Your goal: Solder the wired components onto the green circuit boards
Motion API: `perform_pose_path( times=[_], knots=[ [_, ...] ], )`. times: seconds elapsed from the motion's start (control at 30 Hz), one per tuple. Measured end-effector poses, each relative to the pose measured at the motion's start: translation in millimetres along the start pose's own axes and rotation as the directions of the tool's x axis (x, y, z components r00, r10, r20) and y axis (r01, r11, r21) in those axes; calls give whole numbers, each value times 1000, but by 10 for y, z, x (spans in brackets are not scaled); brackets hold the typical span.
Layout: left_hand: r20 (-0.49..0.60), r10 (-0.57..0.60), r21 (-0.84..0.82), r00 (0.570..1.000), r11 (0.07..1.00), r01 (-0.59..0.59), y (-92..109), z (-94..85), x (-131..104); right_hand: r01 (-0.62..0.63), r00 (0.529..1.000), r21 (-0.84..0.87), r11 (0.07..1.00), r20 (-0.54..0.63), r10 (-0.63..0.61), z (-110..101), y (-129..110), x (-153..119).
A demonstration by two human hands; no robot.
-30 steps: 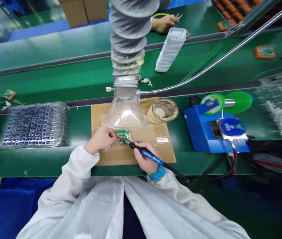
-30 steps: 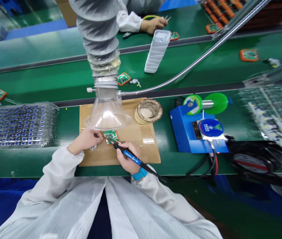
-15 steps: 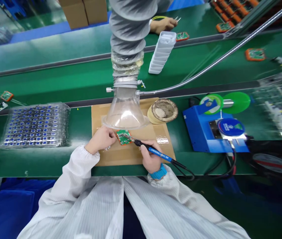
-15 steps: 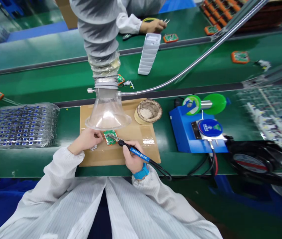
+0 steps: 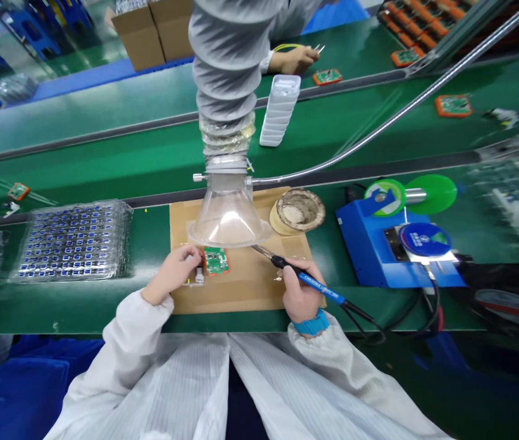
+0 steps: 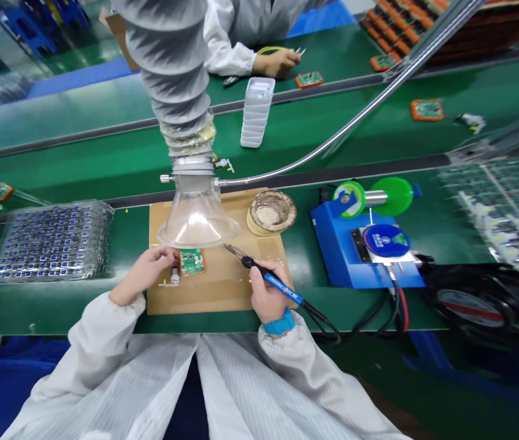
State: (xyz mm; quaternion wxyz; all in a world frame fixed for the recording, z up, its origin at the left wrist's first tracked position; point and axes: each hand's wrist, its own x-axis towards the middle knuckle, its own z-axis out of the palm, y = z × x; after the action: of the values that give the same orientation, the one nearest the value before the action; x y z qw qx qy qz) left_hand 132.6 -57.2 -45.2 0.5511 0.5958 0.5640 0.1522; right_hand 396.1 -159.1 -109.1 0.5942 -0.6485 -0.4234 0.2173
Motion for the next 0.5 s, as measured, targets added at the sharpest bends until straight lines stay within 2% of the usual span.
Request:
perform_pose_path(
  times=[0.07, 0.13, 0.2, 0.23, 0.27, 0.3, 0.33, 0.37, 0.4, 0.43, 0.47, 0.5],
  knots=[
    [96, -120, -273, 988, 951, 142, 31, -252, 56, 7, 1000, -2, 1000, 7, -7, 8, -6, 13],
    [89, -160, -422, 983, 888, 183, 78, -529, 179, 25, 1000, -10, 1000, 6, -25, 21, -20, 18],
    [-41, -141, -479, 989, 871, 105, 137, -802, 380, 32, 999, -5, 999, 13, -32, 27, -29, 19],
    [-151, -120, -472, 981, 881, 35, 170, -928, 508, 30, 999, 1, 1000, 17, -30, 27, -31, 19],
    [-285, -96, -424, 954, 905, -36, 204, -1040, 648, 25, 999, 8, 1000, 20, -25, 25, -30, 18],
    [-439, -64, -326, 896, 941, -92, 238, -1134, 796, 19, 1000, 14, 1000, 22, -20, 22, -27, 18],
    [-593, -14, -168, 805, 980, -107, 270, -1203, 946, 15, 1000, 19, 1000, 22, -15, 19, -23, 19],
    [-707, 65, 20, 704, 997, -71, 302, -1243, 1092, 13, 1000, 20, 1000, 20, -14, 16, -18, 21],
    [-769, 156, 206, 619, 979, 8, 334, -1251, 1231, 14, 1000, 21, 1000, 17, -14, 14, -13, 24],
    [-777, 249, 367, 579, 925, 95, 366, -1226, 1360, 17, 1000, 18, 1000, 15, -18, 13, -10, 28],
    [-738, 329, 499, 589, 853, 150, 402, -1169, 1481, 23, 1000, 13, 1000, 13, -23, 12, -9, 32],
    [-667, 388, 603, 636, 782, 155, 441, -1086, 1595, 30, 1000, 5, 1000, 9, -30, 12, -12, 37]
  ],
)
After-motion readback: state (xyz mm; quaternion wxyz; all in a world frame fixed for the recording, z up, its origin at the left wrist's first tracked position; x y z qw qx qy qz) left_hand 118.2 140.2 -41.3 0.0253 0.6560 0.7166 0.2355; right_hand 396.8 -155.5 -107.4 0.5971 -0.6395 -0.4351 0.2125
